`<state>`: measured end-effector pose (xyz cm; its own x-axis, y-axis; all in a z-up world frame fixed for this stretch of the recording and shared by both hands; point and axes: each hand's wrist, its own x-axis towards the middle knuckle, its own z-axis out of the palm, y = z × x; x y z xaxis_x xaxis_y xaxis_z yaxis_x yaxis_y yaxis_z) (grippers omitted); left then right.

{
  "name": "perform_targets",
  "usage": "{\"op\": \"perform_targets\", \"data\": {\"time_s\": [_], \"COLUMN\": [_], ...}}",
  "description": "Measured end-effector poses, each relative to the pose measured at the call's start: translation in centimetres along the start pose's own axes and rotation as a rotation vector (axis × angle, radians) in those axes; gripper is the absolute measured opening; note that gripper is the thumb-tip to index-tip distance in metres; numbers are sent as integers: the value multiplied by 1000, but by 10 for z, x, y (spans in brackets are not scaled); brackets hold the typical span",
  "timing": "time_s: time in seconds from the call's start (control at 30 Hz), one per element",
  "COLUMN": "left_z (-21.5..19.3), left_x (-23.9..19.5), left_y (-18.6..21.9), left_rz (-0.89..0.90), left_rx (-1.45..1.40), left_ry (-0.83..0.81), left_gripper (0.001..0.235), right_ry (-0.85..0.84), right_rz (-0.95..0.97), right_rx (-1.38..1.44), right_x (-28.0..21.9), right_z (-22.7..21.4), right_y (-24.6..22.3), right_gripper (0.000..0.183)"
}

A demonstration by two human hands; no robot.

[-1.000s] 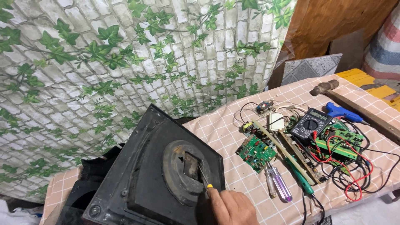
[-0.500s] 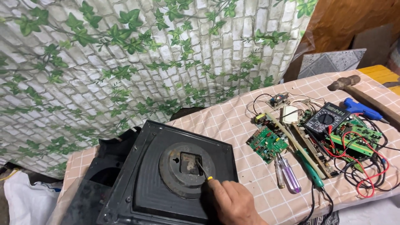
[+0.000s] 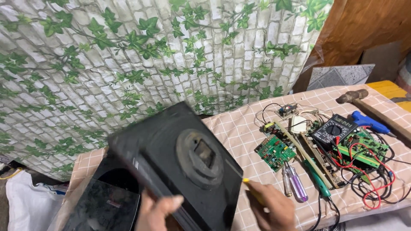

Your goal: The person holds a black plastic casing and uses a yellow screwdriver to pry and manipulate a circular component inside. They repeatedly insert the tool into a slot and rotate the component while holding the casing steady.

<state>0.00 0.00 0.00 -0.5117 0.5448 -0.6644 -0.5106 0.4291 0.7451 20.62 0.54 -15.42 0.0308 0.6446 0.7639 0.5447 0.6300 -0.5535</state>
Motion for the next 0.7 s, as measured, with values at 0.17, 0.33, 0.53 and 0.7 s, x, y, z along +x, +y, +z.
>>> {"op": "perform_targets", "data": {"time_s": [0.17, 0.33, 0.53, 0.7], "left_z": [6, 74, 108, 109], "left_x": [66, 18, 29, 31], "left_y": [39, 60, 35, 35], "left_rz": [303, 547, 509, 586], "left_rx": [471, 988, 1346, 1211], "left_ry": [-596, -935, -904, -934], "left_gripper": [52, 55, 91, 101], "right_ry": [9, 100, -39, -122], "right_rz": [343, 617, 683, 757], "right_rx": [-229, -187, -241, -41], "right_x": [-16, -43, -56, -48], "right_z": [-54, -83, -108, -105], "right_y": [-5, -10, -10, -10], "right_gripper": [26, 27, 22, 24]}}
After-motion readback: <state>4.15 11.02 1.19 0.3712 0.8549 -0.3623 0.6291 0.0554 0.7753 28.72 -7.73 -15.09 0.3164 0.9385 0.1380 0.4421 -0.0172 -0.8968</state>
